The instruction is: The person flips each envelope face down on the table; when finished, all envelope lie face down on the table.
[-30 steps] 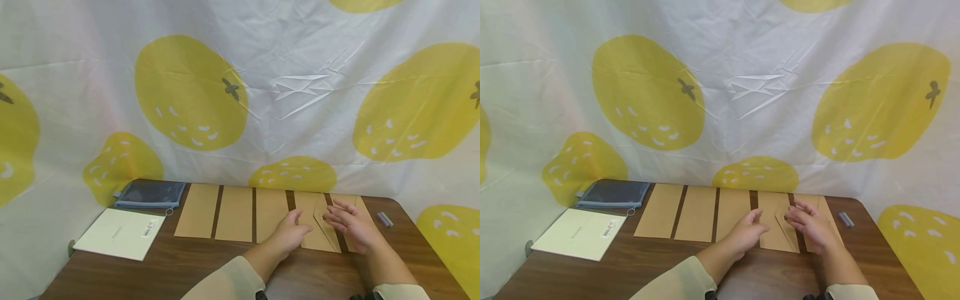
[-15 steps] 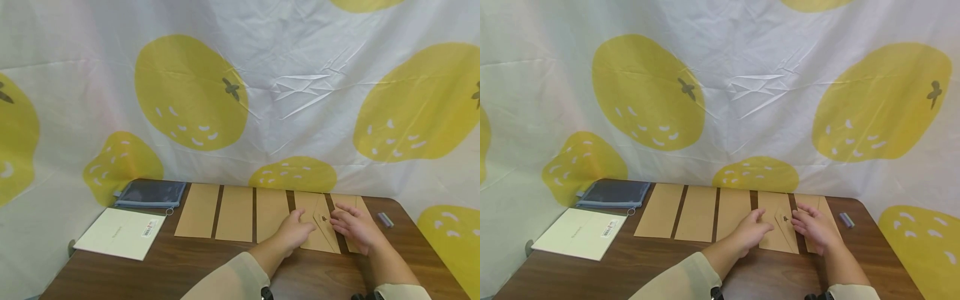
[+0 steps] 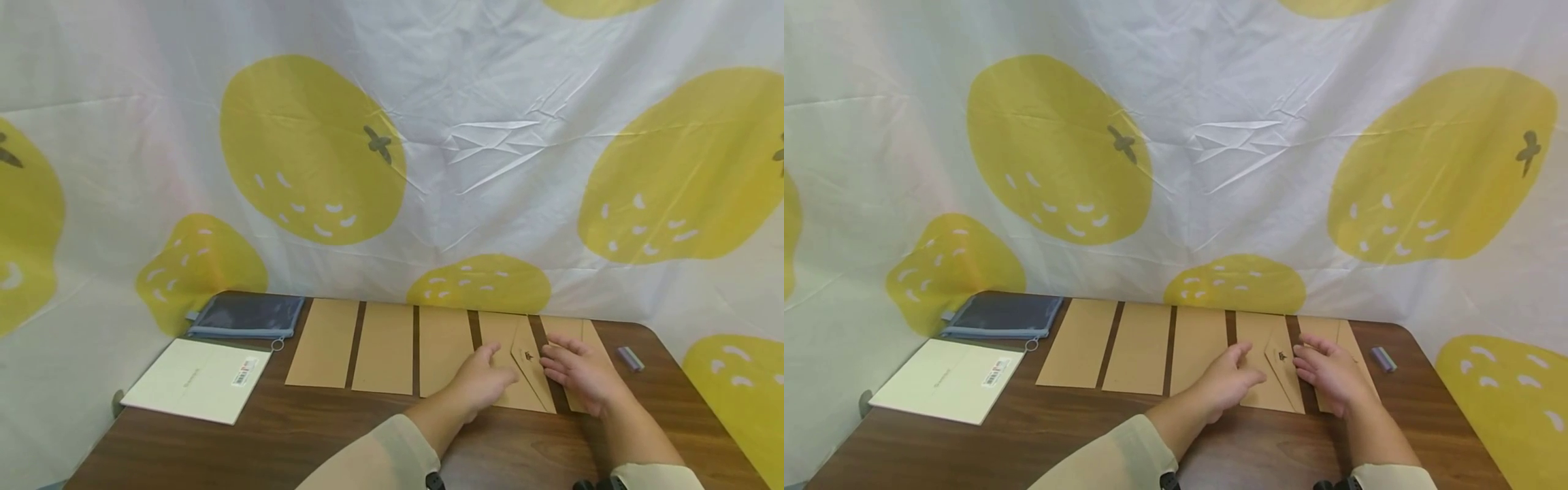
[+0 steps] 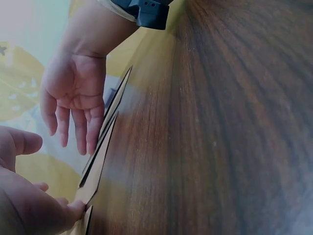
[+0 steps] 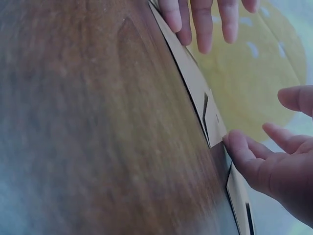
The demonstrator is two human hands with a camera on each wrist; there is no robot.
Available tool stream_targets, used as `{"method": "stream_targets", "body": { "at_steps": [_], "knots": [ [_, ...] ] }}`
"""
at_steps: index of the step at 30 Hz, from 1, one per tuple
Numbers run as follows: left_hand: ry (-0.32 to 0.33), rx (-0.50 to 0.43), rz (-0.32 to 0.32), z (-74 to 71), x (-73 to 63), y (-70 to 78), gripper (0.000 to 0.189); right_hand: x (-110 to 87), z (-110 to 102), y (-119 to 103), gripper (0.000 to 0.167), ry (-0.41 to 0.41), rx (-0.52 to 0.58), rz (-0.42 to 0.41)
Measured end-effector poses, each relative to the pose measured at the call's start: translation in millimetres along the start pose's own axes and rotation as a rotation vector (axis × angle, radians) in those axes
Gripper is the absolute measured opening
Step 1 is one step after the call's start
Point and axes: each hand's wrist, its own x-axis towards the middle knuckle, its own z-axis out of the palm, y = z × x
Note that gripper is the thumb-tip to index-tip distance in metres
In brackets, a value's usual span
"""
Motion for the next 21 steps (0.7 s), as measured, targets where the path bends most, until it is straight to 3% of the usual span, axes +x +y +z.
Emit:
{"method": "stream_targets", "body": {
  "at_steps": [5, 10, 21],
  "knots": [
    [-0.009, 0.020, 0.015, 1.4, -3.5, 1.0, 0.071, -1.1, -1.2, 1.8, 0.073, 0.001, 0.089, -0.003],
    [-0.029, 0.022, -0.001, 3.1, -8.3, 1.0, 0.069, -1.3, 2.8, 0.2, 0.070, -0.066, 0.103, -0.001],
    [0.004, 0.027, 0.013, 6.0, -7.7, -1.6, 0.069, -3.4, -2.3, -5.4, 0.067, 0.075, -0.250, 0.037]
  ]
}}
